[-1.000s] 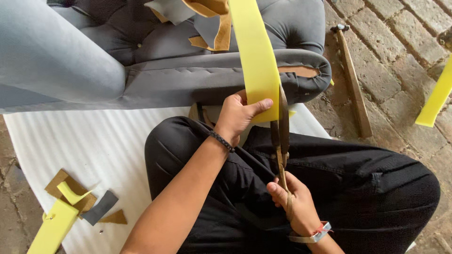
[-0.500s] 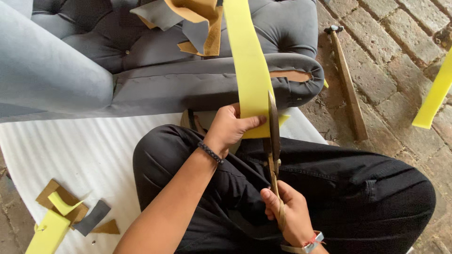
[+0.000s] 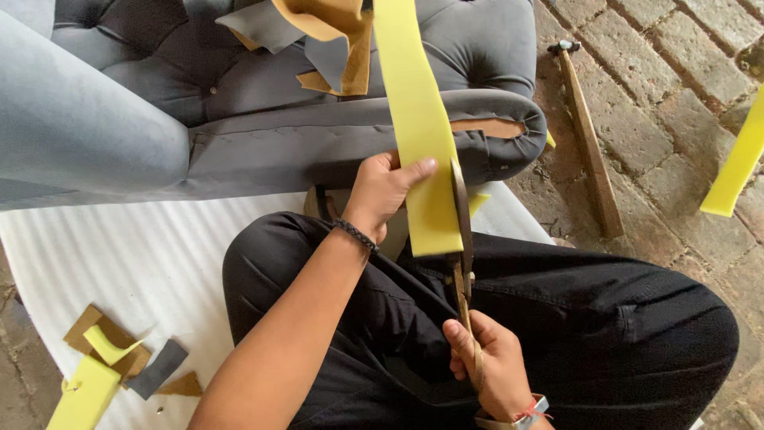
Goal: The person sits on the floor beside a tufted gray sofa and fits a strip of yellow foam along the sofa's armrest edge, cutting the foam to length with scissors. They fold the gray fabric over the foam, press it into place, hammer tacks along the edge, and trim excess fabric with shears.
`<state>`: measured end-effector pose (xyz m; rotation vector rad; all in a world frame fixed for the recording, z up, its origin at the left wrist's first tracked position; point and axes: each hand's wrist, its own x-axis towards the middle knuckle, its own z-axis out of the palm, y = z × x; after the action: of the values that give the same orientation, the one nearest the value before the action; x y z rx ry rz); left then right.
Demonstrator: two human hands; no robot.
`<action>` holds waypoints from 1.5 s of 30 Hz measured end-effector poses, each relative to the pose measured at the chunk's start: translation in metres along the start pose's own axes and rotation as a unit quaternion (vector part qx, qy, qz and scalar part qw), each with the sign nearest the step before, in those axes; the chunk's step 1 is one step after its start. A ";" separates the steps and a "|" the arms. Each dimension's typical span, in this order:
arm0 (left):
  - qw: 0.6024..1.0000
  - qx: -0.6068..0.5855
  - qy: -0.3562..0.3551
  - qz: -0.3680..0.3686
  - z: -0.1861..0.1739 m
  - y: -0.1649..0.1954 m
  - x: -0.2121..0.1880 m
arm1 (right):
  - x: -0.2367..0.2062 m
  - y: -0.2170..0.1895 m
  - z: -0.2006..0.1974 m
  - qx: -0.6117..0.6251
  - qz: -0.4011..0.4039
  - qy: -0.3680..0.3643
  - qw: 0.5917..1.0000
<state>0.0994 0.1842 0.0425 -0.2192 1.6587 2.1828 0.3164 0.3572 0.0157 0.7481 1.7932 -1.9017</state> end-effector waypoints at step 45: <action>0.999 0.028 -0.011 -0.011 0.004 -0.014 -0.009 | -0.004 0.004 0.000 0.019 0.024 -0.006 1.000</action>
<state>0.1137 0.1887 0.0348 -0.1956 1.6946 2.1120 0.3217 0.3572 0.0150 0.7848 1.7219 -1.9099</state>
